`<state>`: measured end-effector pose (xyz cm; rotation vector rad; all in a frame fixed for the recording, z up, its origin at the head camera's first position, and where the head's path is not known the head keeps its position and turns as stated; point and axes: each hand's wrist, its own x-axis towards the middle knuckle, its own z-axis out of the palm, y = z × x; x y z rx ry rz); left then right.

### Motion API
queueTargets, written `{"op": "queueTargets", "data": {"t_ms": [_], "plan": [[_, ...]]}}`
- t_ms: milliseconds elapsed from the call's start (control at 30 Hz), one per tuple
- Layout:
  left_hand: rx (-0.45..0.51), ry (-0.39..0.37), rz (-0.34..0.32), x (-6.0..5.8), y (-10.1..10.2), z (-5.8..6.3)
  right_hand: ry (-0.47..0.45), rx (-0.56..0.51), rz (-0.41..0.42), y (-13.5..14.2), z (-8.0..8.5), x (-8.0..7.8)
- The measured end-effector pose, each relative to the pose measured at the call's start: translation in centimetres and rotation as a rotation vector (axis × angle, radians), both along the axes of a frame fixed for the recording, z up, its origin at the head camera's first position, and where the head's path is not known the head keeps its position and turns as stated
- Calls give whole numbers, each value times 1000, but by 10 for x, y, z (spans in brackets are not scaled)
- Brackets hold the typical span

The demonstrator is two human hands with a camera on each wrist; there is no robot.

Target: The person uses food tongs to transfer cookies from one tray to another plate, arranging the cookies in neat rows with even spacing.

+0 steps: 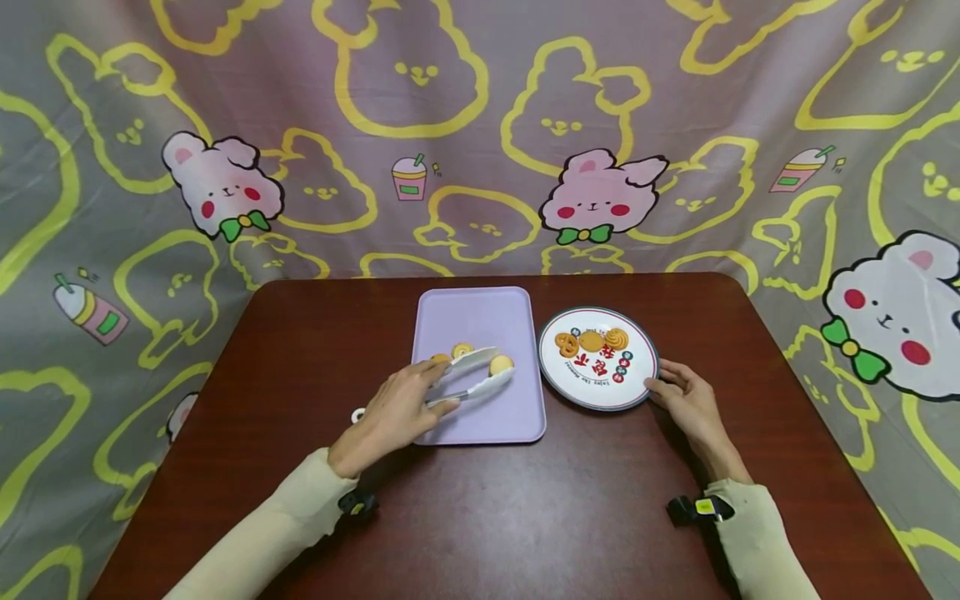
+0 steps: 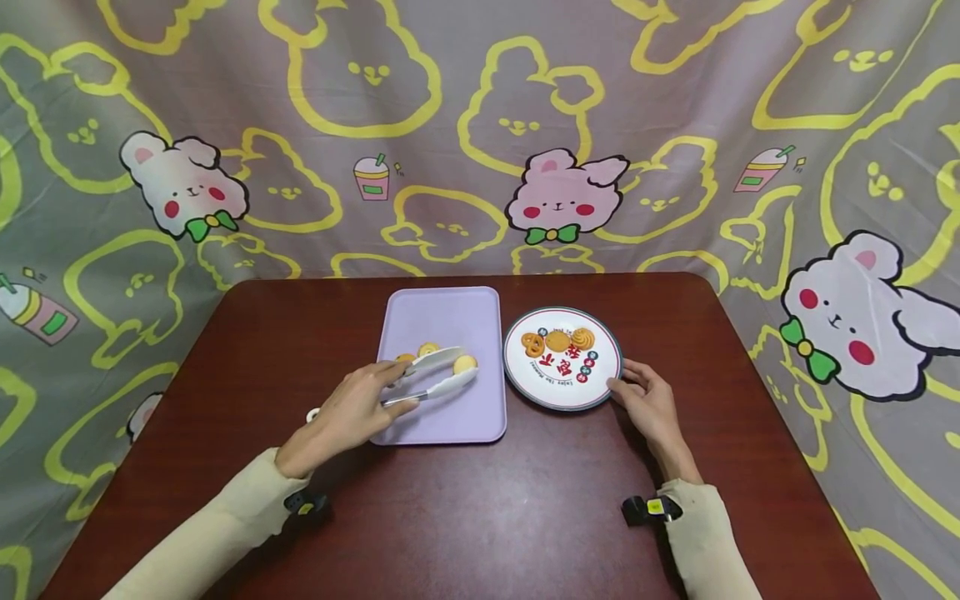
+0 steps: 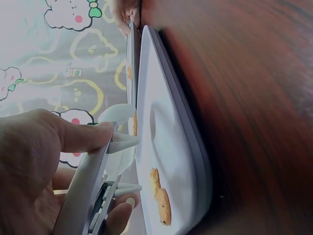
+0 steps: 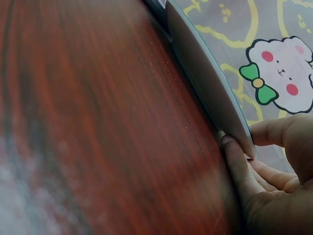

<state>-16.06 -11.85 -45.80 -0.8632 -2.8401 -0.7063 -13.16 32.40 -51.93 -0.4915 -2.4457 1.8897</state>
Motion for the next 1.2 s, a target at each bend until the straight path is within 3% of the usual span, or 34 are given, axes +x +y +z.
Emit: {"op": "queueTargets", "data": {"t_ms": [267, 600, 900, 1200], "plan": [[-12, 25, -23, -5, 15, 4, 4, -12, -2, 0, -1, 0], [0, 48, -100, -11, 44, 6, 19, -19, 11, 1, -2, 0], [-4, -5, -141, -14, 73, 5, 13, -19, 13, 3, -2, 1], [-29, 14, -181, -18, 97, 9, 40, -23, 22, 2, -1, 3]]}}
